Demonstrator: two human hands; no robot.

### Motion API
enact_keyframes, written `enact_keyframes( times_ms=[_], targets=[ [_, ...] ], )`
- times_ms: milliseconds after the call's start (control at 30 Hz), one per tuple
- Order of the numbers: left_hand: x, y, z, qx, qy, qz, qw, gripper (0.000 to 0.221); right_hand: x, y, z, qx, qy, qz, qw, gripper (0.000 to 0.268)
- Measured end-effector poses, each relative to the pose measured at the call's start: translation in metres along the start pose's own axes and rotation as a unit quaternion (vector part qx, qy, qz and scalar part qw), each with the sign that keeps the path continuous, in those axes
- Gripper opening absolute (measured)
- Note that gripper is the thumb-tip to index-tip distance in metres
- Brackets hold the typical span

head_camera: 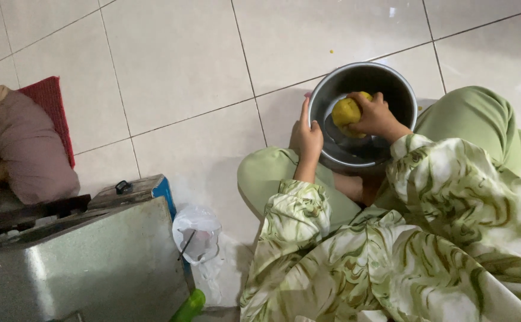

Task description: Kneading a yellow dough in a metal bowl while sitting on the floor.

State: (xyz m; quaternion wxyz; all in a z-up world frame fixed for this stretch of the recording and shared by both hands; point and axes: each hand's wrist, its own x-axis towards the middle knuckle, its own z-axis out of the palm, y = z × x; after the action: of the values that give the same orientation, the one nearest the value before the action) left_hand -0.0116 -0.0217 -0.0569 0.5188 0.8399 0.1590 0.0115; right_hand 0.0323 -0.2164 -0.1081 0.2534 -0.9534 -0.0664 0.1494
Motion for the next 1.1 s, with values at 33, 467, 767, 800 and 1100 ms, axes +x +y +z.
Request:
enact_keyframes(
  times_ms=[33, 467, 767, 800, 1100],
  targets=[
    [0.000, 0.001, -0.002, -0.001, 0.000, 0.000, 1.000, 0.063, -0.009, -0.013, -0.011, -0.001, 0.000, 0.000, 1.000, 0.093],
    [0.002, -0.003, 0.000, 0.044, -0.024, 0.019, 0.999, 0.066, -0.030, -0.044, 0.017, -0.172, 0.093, 0.001, 0.981, 0.089],
    [0.003, -0.014, 0.000, 0.103, 0.010, 0.041, 0.994, 0.067, -0.013, -0.044, -0.018, -0.144, 0.118, -0.007, 0.983, 0.080],
    [-0.001, -0.009, -0.003, 0.102, 0.016, 0.044, 0.994, 0.065, -0.022, -0.052, -0.024, -0.207, 0.144, -0.016, 0.968, 0.077],
    [0.005, -0.018, 0.014, -0.011, 0.015, 0.033, 0.999, 0.070, -0.074, -0.043, -0.008, -0.274, 0.159, -0.110, 0.942, 0.090]
  ],
)
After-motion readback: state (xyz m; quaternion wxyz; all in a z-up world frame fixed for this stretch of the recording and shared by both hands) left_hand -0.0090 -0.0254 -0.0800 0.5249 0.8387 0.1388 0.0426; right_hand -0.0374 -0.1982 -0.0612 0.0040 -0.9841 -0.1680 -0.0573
